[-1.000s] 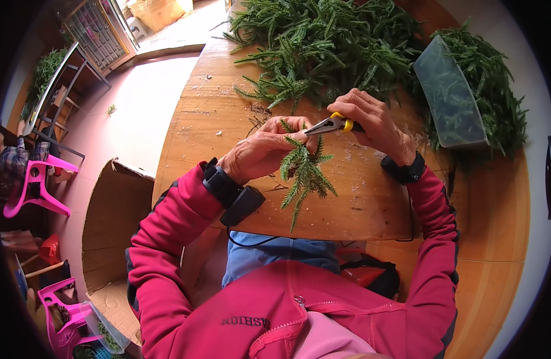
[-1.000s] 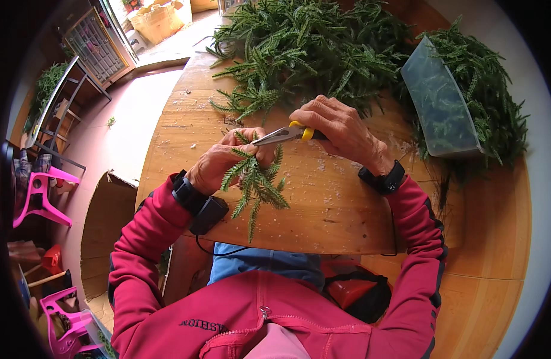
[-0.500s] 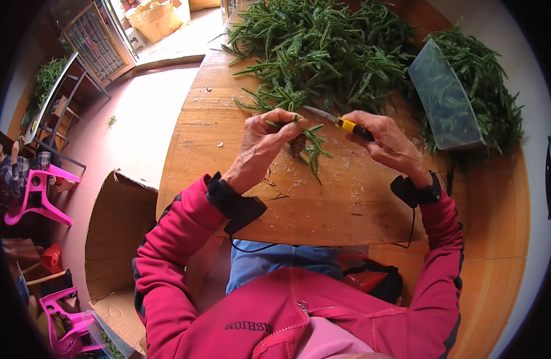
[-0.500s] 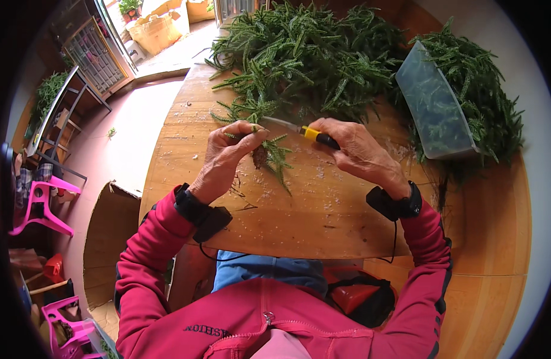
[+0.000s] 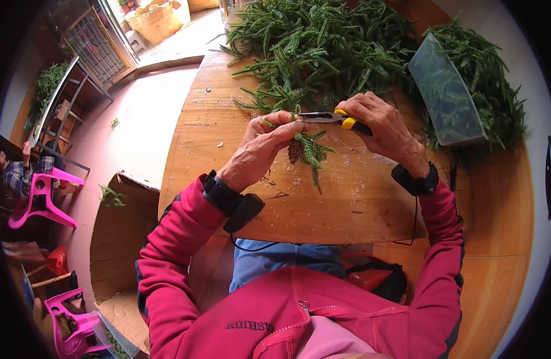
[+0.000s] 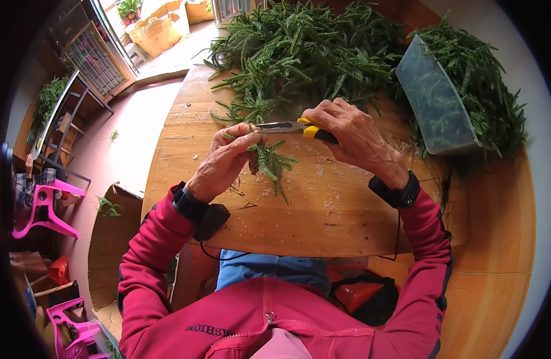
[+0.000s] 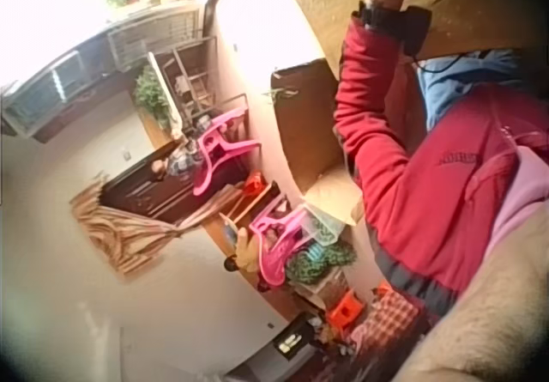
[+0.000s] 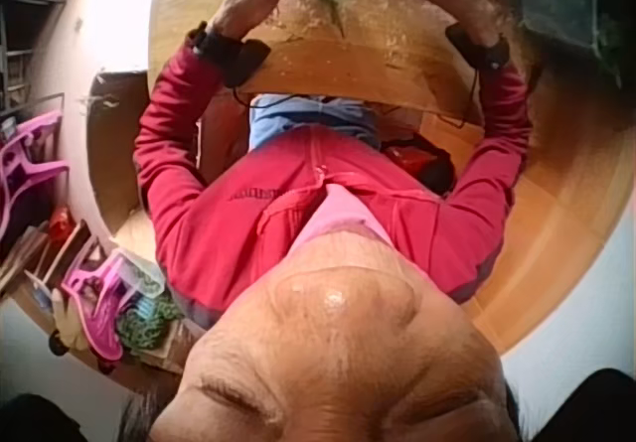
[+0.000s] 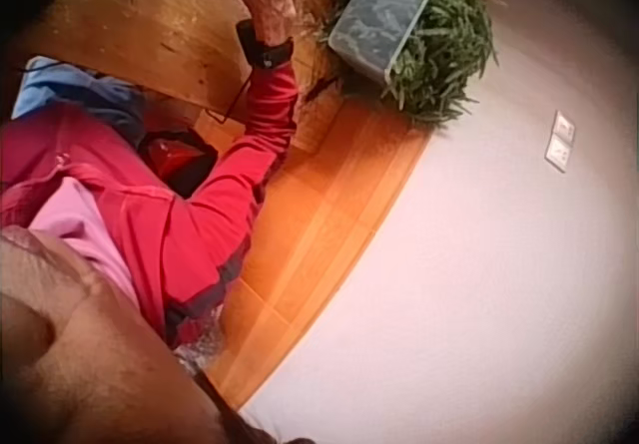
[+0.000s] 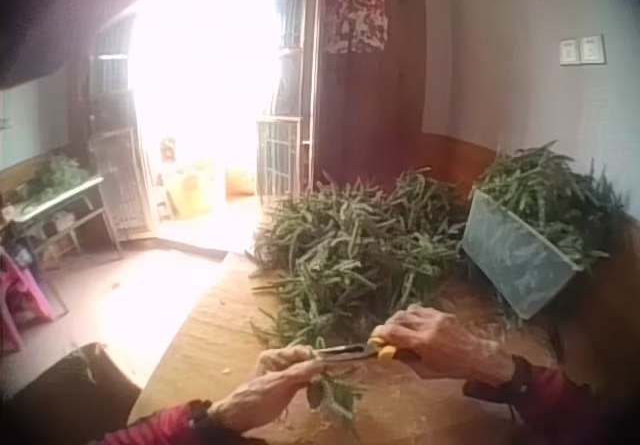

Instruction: Trim and sort green plant stems on a wooden table into a plastic container.

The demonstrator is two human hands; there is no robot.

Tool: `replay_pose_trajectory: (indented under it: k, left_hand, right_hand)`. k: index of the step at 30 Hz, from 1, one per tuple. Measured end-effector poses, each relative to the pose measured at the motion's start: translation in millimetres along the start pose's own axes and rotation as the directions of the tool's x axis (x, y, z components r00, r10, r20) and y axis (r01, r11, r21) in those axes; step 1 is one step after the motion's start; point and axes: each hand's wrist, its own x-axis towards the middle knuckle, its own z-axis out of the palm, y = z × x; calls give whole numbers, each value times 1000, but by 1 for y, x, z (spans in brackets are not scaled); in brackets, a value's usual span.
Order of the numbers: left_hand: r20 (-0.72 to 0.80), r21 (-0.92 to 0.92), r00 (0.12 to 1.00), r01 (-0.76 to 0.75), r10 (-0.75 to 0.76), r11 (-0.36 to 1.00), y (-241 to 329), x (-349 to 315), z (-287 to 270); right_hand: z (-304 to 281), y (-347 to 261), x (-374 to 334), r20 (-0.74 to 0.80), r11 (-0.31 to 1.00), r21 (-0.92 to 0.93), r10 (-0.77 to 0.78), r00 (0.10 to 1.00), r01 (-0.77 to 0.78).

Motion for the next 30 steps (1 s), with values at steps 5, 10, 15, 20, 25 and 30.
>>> replay_pose_trajectory:
  k: [5, 10, 15, 20, 25, 30]
  left_hand:
    - [-19, 191, 991, -124, 130, 974, 2, -2, 2]
    - [-60, 247, 988, -126, 145, 961, 4, -3, 7]
    - [-81, 351, 967, -199, 241, 915, 2, -3, 10]
    - [-98, 381, 961, -204, 259, 902, -1, -2, 7]
    - [-104, 364, 964, -192, 245, 911, 2, -3, 9]
    - [-95, 419, 973, -153, 211, 895, 5, 0, 9]
  right_hand:
    - [-11, -23, 1, 4, 960, -272, 74, 997, -70]
    - [-18, -33, -2, 5, 946, -311, 95, 995, -89]
    - [-23, -45, -4, 44, 914, -377, 178, 983, -149]
    - [-24, -58, -4, 34, 868, -464, 215, 976, -175]
    - [-30, -63, -2, 60, 850, -502, 219, 974, -160]
    - [-32, -67, -3, 104, 847, -480, 312, 944, -227]
